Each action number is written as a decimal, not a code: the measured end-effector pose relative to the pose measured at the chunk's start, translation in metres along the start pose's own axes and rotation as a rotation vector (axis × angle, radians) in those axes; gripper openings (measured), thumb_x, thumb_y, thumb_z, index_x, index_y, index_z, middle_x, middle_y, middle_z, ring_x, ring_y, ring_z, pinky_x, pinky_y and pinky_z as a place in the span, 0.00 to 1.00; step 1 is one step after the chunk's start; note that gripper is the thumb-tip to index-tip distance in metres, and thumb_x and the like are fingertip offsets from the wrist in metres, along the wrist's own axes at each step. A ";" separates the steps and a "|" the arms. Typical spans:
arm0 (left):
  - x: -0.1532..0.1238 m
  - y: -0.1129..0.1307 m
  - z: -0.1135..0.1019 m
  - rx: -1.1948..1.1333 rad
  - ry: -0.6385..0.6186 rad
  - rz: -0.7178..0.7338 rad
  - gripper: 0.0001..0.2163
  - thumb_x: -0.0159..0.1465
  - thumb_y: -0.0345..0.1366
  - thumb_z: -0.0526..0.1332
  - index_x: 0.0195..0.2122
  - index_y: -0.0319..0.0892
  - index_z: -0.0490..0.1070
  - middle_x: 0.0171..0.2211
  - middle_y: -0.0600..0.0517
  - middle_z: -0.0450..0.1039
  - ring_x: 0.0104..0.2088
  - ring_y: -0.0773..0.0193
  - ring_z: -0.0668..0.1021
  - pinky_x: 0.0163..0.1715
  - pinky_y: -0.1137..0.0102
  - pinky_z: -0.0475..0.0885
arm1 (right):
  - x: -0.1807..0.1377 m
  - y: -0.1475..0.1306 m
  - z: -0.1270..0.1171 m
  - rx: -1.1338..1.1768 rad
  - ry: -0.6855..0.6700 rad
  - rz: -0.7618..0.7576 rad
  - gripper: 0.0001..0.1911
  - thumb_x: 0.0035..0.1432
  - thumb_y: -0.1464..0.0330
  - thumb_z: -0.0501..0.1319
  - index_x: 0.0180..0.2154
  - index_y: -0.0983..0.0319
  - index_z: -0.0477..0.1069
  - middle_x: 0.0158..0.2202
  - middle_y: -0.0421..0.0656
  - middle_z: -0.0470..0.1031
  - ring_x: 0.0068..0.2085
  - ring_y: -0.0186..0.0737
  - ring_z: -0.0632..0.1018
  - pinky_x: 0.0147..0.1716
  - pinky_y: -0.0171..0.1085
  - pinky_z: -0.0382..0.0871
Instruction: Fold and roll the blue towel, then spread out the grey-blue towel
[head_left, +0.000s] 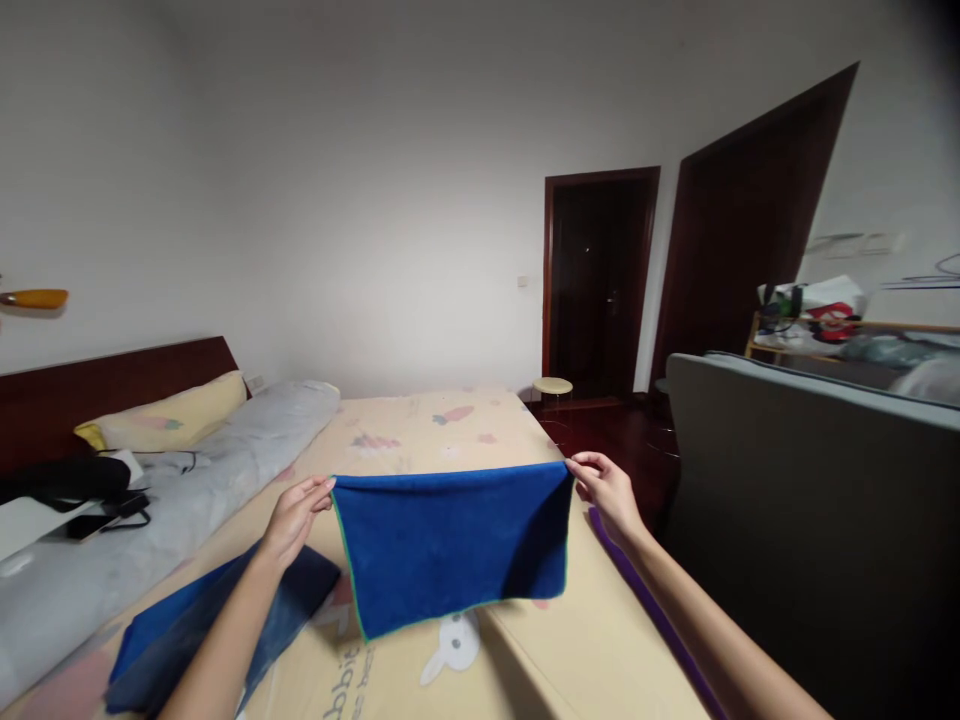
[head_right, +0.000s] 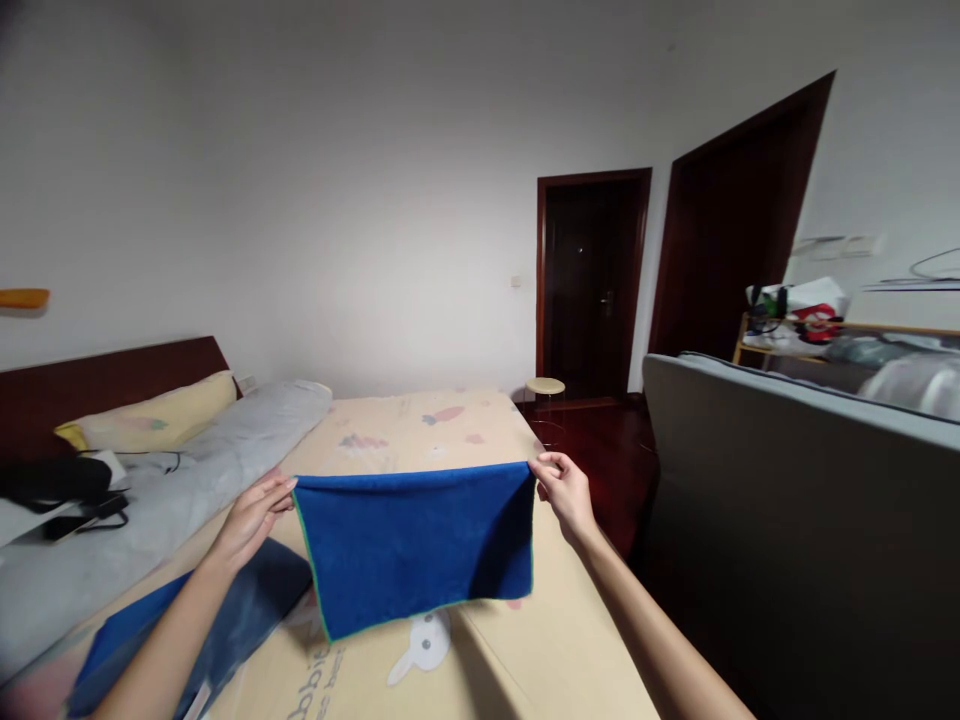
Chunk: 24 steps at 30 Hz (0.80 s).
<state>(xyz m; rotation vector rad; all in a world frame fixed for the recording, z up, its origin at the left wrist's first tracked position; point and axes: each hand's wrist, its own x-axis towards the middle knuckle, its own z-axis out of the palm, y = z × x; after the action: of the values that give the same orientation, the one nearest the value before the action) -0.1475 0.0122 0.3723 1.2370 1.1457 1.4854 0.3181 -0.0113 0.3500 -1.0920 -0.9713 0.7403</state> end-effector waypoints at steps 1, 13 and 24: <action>-0.005 0.002 -0.002 0.002 0.023 0.008 0.21 0.41 0.47 0.74 0.29 0.39 0.71 0.22 0.58 0.72 0.24 0.71 0.71 0.30 0.73 0.65 | 0.001 -0.002 0.001 -0.005 -0.012 -0.002 0.28 0.40 0.53 0.69 0.40 0.61 0.70 0.14 0.30 0.63 0.18 0.28 0.63 0.19 0.32 0.54; -0.021 0.010 -0.026 0.055 0.040 0.028 0.23 0.41 0.47 0.74 0.35 0.37 0.77 0.35 0.48 0.79 0.31 0.68 0.75 0.32 0.73 0.68 | -0.008 -0.021 -0.006 -0.124 -0.243 0.012 0.26 0.40 0.52 0.70 0.35 0.65 0.75 0.21 0.42 0.75 0.24 0.35 0.73 0.21 0.34 0.59; -0.014 0.013 -0.028 0.316 -0.003 0.125 0.21 0.41 0.49 0.72 0.32 0.40 0.78 0.34 0.46 0.82 0.36 0.56 0.81 0.37 0.64 0.76 | -0.001 -0.033 -0.010 -0.357 -0.235 -0.114 0.25 0.34 0.47 0.69 0.25 0.62 0.74 0.24 0.42 0.76 0.24 0.34 0.72 0.25 0.35 0.66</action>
<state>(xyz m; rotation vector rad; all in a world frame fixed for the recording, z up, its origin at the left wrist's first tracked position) -0.1745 -0.0078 0.3798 1.5482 1.3603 1.4283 0.3279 -0.0263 0.3792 -1.2626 -1.3932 0.6240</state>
